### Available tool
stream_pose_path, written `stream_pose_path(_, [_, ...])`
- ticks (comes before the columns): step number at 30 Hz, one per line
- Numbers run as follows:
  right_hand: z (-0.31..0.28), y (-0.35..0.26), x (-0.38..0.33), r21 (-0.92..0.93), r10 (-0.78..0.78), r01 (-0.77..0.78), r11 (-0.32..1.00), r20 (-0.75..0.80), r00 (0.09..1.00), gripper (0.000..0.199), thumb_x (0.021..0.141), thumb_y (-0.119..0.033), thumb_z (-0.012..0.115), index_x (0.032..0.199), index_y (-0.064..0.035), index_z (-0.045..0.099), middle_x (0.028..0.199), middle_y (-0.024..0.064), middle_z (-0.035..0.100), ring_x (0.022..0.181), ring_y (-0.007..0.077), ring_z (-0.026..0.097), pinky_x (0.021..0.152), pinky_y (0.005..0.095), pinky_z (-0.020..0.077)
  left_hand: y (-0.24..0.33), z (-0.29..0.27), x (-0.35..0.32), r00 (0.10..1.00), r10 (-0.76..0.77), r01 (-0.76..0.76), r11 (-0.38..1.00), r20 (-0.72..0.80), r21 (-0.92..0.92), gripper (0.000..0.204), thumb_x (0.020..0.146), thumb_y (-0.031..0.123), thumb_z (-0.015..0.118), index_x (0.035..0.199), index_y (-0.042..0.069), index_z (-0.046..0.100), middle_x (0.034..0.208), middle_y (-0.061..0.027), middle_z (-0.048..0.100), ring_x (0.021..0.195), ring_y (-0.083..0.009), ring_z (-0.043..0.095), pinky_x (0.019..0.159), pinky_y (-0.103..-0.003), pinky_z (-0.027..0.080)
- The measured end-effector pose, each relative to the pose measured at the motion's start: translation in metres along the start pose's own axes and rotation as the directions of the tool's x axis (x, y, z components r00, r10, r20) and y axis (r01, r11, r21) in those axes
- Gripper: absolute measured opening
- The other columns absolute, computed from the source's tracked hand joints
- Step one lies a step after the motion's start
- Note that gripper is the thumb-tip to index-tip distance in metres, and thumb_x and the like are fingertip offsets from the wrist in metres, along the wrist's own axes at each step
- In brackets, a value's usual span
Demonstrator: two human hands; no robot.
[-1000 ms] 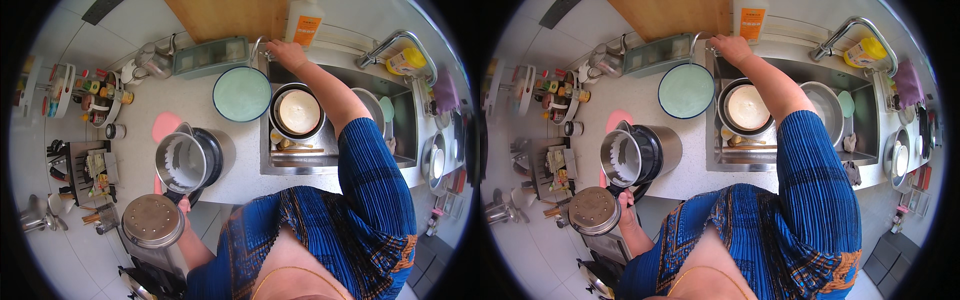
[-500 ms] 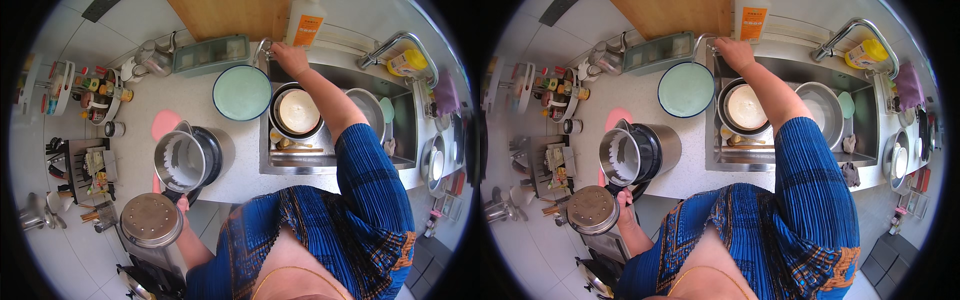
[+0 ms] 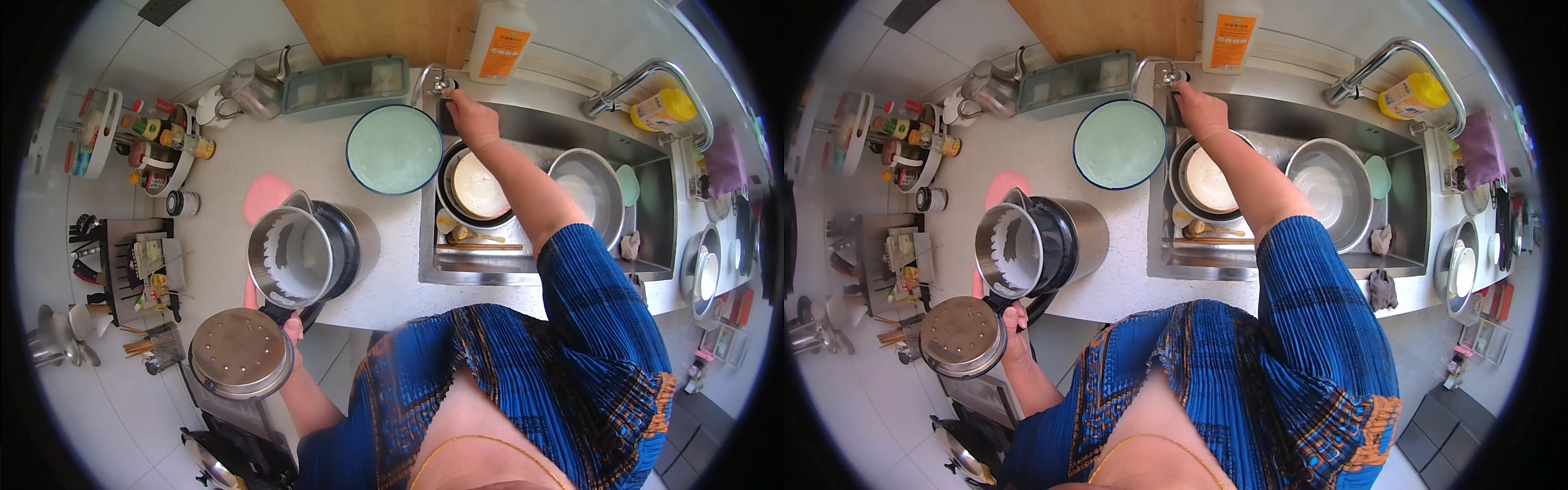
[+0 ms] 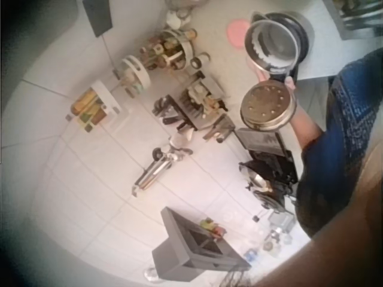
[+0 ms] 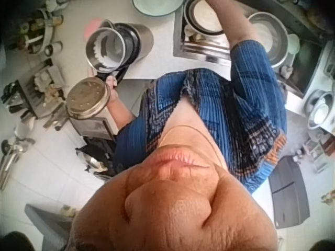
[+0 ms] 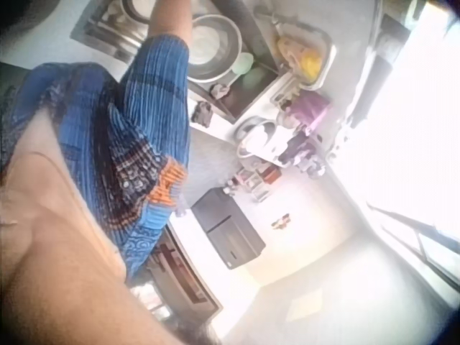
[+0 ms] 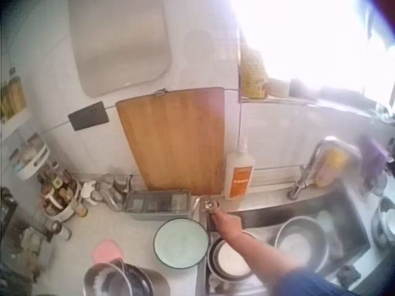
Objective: The person rinses a pot and a bowl with water in a sink, wipes the surrounding counter with a cloth, and places a kettle onto its base.
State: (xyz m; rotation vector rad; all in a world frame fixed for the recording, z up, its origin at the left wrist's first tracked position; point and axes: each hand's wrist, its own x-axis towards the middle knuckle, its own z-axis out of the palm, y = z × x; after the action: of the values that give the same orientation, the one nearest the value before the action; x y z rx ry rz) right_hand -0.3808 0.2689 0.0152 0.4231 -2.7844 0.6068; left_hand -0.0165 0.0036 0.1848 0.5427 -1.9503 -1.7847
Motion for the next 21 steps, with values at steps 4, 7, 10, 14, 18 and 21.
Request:
stream_pose_path(4, [0.0, -0.007, -0.007, 0.012, 0.053, -0.054, 0.998, 0.06, 0.997, 0.027, 0.092, -0.027, 0.056, 0.119, -0.0261, 0.053, 0.078, 0.0106, 0.069, 0.072, 0.033, 0.067, 0.061, 0.0465, 0.0519, 0.001, 0.0, 0.001, 1.0, 0.01, -0.01, 1.0, 0.03, -0.003, 0.093, 0.078, 0.027, 0.077, 0.15, 0.0, 0.024, 0.075, -0.003, 0.057, 0.053, -0.0054, 0.045, 0.045, -0.017, 0.036])
stream_pose_path(7, [0.001, -0.01, -0.01, -0.011, 0.094, -0.093, 0.996, 0.113, 0.989, 0.033, 0.091, -0.027, 0.056, 0.124, -0.0278, 0.051, 0.077, 0.0114, 0.069, 0.073, 0.0334, 0.067, 0.063, 0.047, 0.0523, -0.008, -0.006, 0.003, 0.999, 0.027, -0.026, 0.999, 0.042, -0.028, 0.092, 0.079, 0.026, 0.076, 0.15, 0.0, 0.023, 0.074, -0.0026, 0.056, 0.053, -0.0052, 0.044, 0.045, -0.018, 0.036])
stream_pose_path(10, [-0.003, -0.011, -0.01, -0.015, 0.108, -0.107, 0.994, 0.154, 0.982, 0.038, 0.091, -0.027, 0.056, 0.128, -0.0287, 0.05, 0.08, 0.0129, 0.069, 0.074, 0.0342, 0.067, 0.066, 0.0465, 0.0527, -0.011, -0.007, 0.004, 0.998, 0.039, -0.039, 0.999, 0.048, -0.014, 0.091, 0.08, 0.024, 0.075, 0.15, 0.0, 0.022, 0.073, -0.002, 0.056, 0.052, -0.0051, 0.044, 0.045, -0.018, 0.035])
stream_pose_path(14, [-0.011, -0.004, -0.004, 0.093, 0.083, -0.106, 0.99, 0.228, 0.97, 0.043, 0.091, -0.027, 0.056, 0.134, -0.0287, 0.048, 0.085, 0.0136, 0.07, 0.072, 0.031, 0.068, 0.07, 0.0429, 0.0528, -0.003, 0.001, 0.006, 0.999, -0.051, 0.051, 0.999, -0.001, -0.002, 0.103, 0.069, 0.033, 0.08, 0.149, -0.001, 0.025, 0.123, -0.012, 0.052, 0.06, -0.0031, 0.05, 0.044, -0.015, 0.034])
stream_pose_path(18, [-0.018, -0.003, -0.018, 0.569, 0.228, -0.379, 0.73, 0.321, 0.919, 0.05, 0.093, -0.035, 0.056, 0.139, -0.0163, 0.046, 0.094, 0.0081, 0.07, 0.067, 0.0168, 0.067, 0.065, 0.0318, 0.0522, -0.006, 0.0, 0.008, 0.996, -0.087, 0.086, 0.994, -0.013, -0.073, 0.096, 0.069, 0.023, 0.077, 0.147, -0.003, 0.029, 0.144, -0.0119, 0.04, 0.082, -0.0052, 0.056, 0.043, -0.015, 0.035])
stream_pose_path(21, [-0.031, -0.016, -0.037, 0.688, 0.21, -0.616, 0.383, 0.584, 0.784, 0.055, 0.095, -0.045, 0.053, 0.138, -0.0113, 0.046, 0.099, 0.0077, 0.068, 0.065, 0.0144, 0.063, 0.06, 0.028, 0.0519, -0.003, -0.003, 0.007, 0.994, -0.104, 0.102, 0.99, -0.019, -0.097, 0.09, 0.069, 0.016, 0.075, 0.145, -0.003, 0.033, 0.146, -0.0097, 0.038, 0.092, -0.006, 0.057, 0.043, -0.015, 0.035])
